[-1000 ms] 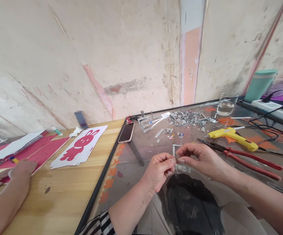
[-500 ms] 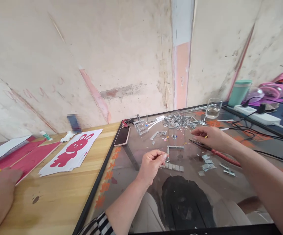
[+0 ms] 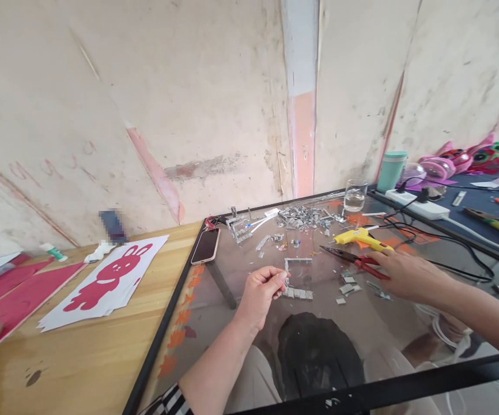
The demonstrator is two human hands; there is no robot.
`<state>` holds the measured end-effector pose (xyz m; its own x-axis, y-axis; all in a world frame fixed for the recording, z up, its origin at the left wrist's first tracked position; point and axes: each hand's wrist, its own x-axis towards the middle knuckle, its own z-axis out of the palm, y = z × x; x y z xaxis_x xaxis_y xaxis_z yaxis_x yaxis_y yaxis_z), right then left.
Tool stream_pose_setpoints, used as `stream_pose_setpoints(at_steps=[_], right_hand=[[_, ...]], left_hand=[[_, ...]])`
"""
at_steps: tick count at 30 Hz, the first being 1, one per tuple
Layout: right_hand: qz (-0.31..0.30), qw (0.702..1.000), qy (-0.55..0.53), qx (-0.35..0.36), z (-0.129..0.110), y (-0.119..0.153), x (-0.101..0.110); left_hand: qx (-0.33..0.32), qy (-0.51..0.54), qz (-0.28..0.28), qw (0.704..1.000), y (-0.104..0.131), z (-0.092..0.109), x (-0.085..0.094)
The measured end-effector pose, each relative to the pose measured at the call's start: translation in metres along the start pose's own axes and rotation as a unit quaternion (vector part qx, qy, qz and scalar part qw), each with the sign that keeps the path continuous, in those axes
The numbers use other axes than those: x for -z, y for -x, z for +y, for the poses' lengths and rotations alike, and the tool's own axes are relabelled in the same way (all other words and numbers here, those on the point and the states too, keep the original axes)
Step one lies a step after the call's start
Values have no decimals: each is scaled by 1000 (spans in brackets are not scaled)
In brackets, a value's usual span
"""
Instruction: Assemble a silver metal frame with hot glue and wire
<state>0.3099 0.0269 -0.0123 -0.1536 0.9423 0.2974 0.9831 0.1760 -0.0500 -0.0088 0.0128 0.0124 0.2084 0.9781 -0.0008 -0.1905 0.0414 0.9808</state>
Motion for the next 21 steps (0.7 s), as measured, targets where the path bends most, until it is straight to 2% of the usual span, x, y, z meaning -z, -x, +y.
stream_pose_setpoints(at_steps=[3,6,9,11,12,13,14,16,17,18,19,21], right_hand=[[-36,994,100,7,-6,1,-2],[-32,995,96,-4,-9,1,1],[-14,999,25,-39,-6,3,6],[-13,993,-84,-79,-5,3,13],[-19,981,-166,-101,-6,3,18],[-39,956,-266,-119,-10,2,25],[-56,914,-376,-140,-14,0,33],[-86,800,-577,-140,-29,-6,51],[-81,744,-648,-142,-38,-10,59],[-102,697,-697,-135,-48,-14,66],[-125,666,-725,-125,-57,-20,71],[-174,634,-748,-95,-73,-30,74]], left_hand=[[8,6,1,1000,0,1,-1],[5,16,0,1000,0,0,0],[2,22,-11,1000,-1,-1,2],[4,23,-16,1000,-1,-1,3],[4,23,-16,1000,-1,-1,3],[4,22,-16,1000,-1,-1,3],[3,18,-17,1000,-1,-1,3],[-3,10,-18,1000,-1,-1,3],[-6,6,-18,1000,-1,-1,3],[-8,4,-16,1000,-2,-1,3],[-10,3,-13,1000,-2,-1,4],[-15,2,0,1000,-4,0,5]])
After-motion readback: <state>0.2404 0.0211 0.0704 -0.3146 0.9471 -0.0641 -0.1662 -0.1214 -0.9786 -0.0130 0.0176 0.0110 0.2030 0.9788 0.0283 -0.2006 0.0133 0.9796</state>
